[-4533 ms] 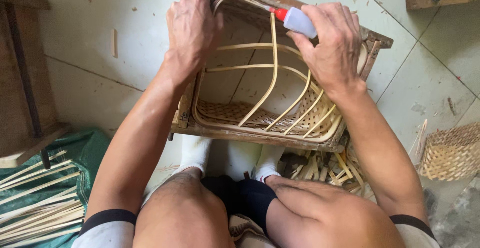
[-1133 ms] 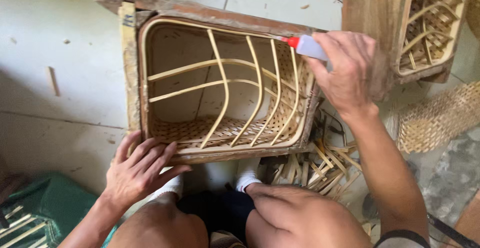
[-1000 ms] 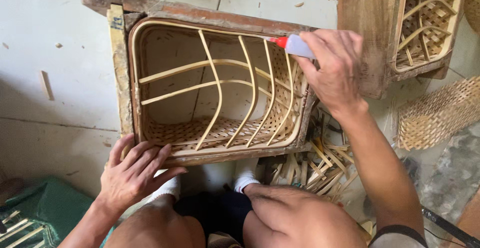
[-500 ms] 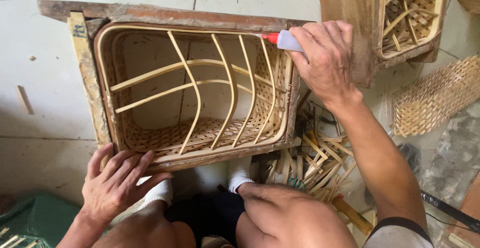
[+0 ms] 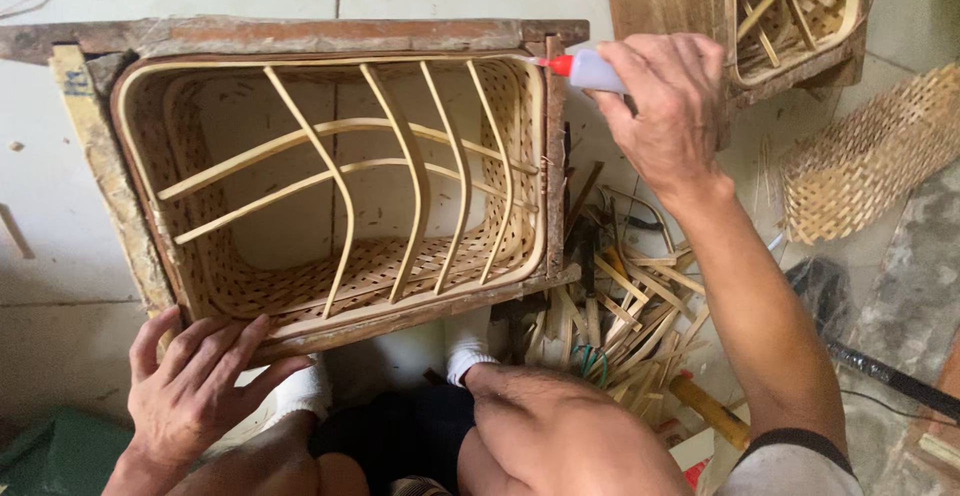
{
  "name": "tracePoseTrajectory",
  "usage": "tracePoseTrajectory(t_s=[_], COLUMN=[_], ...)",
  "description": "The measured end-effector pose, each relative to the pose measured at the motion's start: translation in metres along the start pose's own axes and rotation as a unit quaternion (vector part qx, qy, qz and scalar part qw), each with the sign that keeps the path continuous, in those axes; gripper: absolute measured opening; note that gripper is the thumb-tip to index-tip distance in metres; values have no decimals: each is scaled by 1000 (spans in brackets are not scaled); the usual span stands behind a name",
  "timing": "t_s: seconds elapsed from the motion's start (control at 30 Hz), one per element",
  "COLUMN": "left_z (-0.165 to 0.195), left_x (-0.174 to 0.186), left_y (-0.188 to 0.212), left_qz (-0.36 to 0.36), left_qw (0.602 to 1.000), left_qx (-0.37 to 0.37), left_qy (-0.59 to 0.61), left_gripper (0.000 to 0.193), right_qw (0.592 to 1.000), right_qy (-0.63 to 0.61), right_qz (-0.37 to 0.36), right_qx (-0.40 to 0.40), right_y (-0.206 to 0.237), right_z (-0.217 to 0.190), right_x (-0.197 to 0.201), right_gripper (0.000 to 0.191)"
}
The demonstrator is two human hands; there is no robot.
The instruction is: The person is weaving a basket using thin wooden strips. They insert and secure the strips into a wooden frame, using a hammer to tap them into place and glue to reinforce the joints.
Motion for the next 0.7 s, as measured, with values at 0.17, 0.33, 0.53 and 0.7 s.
tracePoseTrajectory(t_s=[0.17,0.33,0.53,0.7], left_z=[1,0,-1,-3], left_x=[0,0,-1,-5], left_y=[0,1,3,7], left_qz=[-1,-4,-2,-44], left_qw=[1000,1000,1000,997], left_qx=[4,2,-9,-28], left_qy=[5,5,-5,-50], left_gripper=[58,56,60,60], right_qw=[1000,999,740,687], right_qy=[-15,-16,-606,-664], right_qz=[-1,3,-34,-3], right_qx=[2,-30,-289,-295], right_y=[4,16,94,123], right_z=[2,3,-53,-88], right_x=[-11,-13,-33,-70], right_gripper=[33,35,33,30])
Point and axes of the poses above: each hand's wrist, its own y-axis away from the middle knuckle, its own x-axis out of the back of the hand, z = x × y, the point moved 2 cm from there along -y, towards the middle knuckle, and after that the axes turned 11 degrees about -z, right-handed, at the moved point
